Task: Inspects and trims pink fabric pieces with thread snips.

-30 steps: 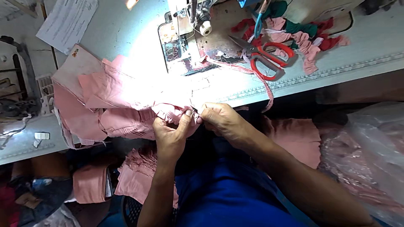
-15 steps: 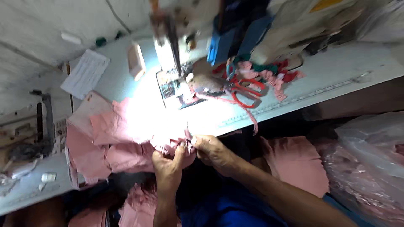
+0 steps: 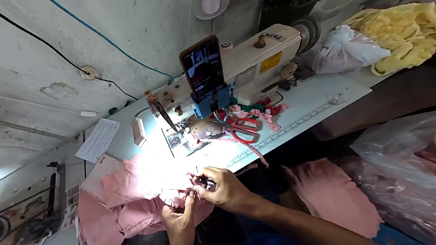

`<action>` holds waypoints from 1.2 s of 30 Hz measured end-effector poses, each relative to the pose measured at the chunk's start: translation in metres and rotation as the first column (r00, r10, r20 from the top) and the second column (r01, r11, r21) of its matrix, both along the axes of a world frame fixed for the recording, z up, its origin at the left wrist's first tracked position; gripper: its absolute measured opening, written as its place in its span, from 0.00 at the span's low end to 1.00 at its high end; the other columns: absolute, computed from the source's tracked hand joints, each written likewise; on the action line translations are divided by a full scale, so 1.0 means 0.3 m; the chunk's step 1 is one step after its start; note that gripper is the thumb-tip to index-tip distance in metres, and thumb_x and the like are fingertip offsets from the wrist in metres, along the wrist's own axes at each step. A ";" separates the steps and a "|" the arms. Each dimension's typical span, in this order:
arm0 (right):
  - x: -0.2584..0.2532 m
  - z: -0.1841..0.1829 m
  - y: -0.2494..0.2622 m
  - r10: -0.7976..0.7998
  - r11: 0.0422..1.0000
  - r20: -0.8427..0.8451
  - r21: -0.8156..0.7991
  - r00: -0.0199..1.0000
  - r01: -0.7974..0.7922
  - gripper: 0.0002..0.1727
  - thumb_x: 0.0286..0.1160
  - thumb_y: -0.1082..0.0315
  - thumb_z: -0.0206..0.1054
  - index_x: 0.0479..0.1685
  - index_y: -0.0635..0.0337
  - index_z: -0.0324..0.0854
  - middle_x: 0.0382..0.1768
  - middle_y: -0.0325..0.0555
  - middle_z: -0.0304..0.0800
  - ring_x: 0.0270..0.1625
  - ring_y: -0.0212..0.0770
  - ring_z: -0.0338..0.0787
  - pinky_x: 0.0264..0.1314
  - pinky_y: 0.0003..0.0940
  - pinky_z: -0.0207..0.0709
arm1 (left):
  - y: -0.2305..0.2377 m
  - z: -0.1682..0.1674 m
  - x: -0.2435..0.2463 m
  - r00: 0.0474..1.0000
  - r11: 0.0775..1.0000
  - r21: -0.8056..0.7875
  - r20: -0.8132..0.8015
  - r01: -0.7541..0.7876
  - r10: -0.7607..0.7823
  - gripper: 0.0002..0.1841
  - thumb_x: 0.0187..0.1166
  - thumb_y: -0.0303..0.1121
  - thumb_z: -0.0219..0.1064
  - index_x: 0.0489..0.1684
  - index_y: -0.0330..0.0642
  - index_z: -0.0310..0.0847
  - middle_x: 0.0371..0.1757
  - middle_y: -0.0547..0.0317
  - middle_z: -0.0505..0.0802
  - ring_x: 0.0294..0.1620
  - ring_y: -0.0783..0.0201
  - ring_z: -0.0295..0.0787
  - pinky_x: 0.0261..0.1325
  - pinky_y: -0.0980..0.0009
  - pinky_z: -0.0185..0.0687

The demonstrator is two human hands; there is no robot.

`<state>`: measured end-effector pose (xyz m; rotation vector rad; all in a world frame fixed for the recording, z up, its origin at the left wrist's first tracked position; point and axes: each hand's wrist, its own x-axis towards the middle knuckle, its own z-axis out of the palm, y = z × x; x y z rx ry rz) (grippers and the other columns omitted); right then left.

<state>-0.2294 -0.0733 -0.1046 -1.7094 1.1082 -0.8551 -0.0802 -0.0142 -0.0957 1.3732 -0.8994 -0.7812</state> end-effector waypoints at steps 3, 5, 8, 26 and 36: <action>0.009 0.012 -0.003 0.028 0.996 -0.097 -0.079 0.995 -0.035 0.14 0.73 0.53 0.72 0.46 0.51 0.92 0.38 0.38 0.92 0.43 0.35 0.90 0.43 0.39 0.85 | -0.001 -0.001 0.004 1.000 1.000 -0.007 0.013 0.009 -0.009 0.12 0.62 0.17 0.74 0.40 0.37 0.82 0.29 0.65 0.94 0.33 0.74 0.93 0.41 0.75 0.92; 0.013 0.025 -0.005 0.027 0.997 -0.149 -0.068 0.988 -0.038 0.15 0.70 0.52 0.73 0.44 0.51 0.92 0.37 0.38 0.92 0.41 0.37 0.91 0.41 0.42 0.84 | 0.000 0.006 0.005 0.999 1.000 0.008 0.033 0.020 -0.020 0.11 0.62 0.18 0.74 0.40 0.38 0.82 0.29 0.66 0.94 0.32 0.75 0.93 0.41 0.76 0.92; 0.021 0.030 -0.025 0.041 0.991 -0.082 0.131 0.996 -0.030 0.14 0.70 0.52 0.71 0.37 0.54 0.89 0.31 0.39 0.88 0.37 0.35 0.87 0.39 0.39 0.79 | 0.006 0.002 -0.005 0.998 1.000 -0.012 0.066 0.005 -0.004 0.14 0.61 0.18 0.74 0.43 0.38 0.81 0.31 0.69 0.94 0.34 0.76 0.93 0.42 0.76 0.93; 0.094 -0.012 0.072 -0.254 0.931 -0.170 -0.308 0.952 0.194 0.12 0.65 0.55 0.72 0.36 0.54 0.86 0.28 0.38 0.85 0.27 0.34 0.86 0.23 0.33 0.77 | -0.009 -0.007 0.038 0.892 0.982 0.143 -0.450 0.120 -0.044 0.03 0.68 0.20 0.74 0.31 0.36 0.85 0.31 0.51 0.95 0.32 0.64 0.95 0.42 0.68 0.94; 0.066 0.003 0.061 -0.199 0.930 -0.227 -0.350 0.953 0.111 0.14 0.63 0.53 0.74 0.38 0.52 0.88 0.30 0.38 0.87 0.28 0.35 0.87 0.23 0.34 0.78 | -0.007 0.006 0.034 0.994 0.997 0.055 -0.093 0.060 -0.055 0.11 0.66 0.22 0.75 0.17 0.45 0.81 0.19 0.65 0.88 0.22 0.73 0.87 0.34 0.75 0.88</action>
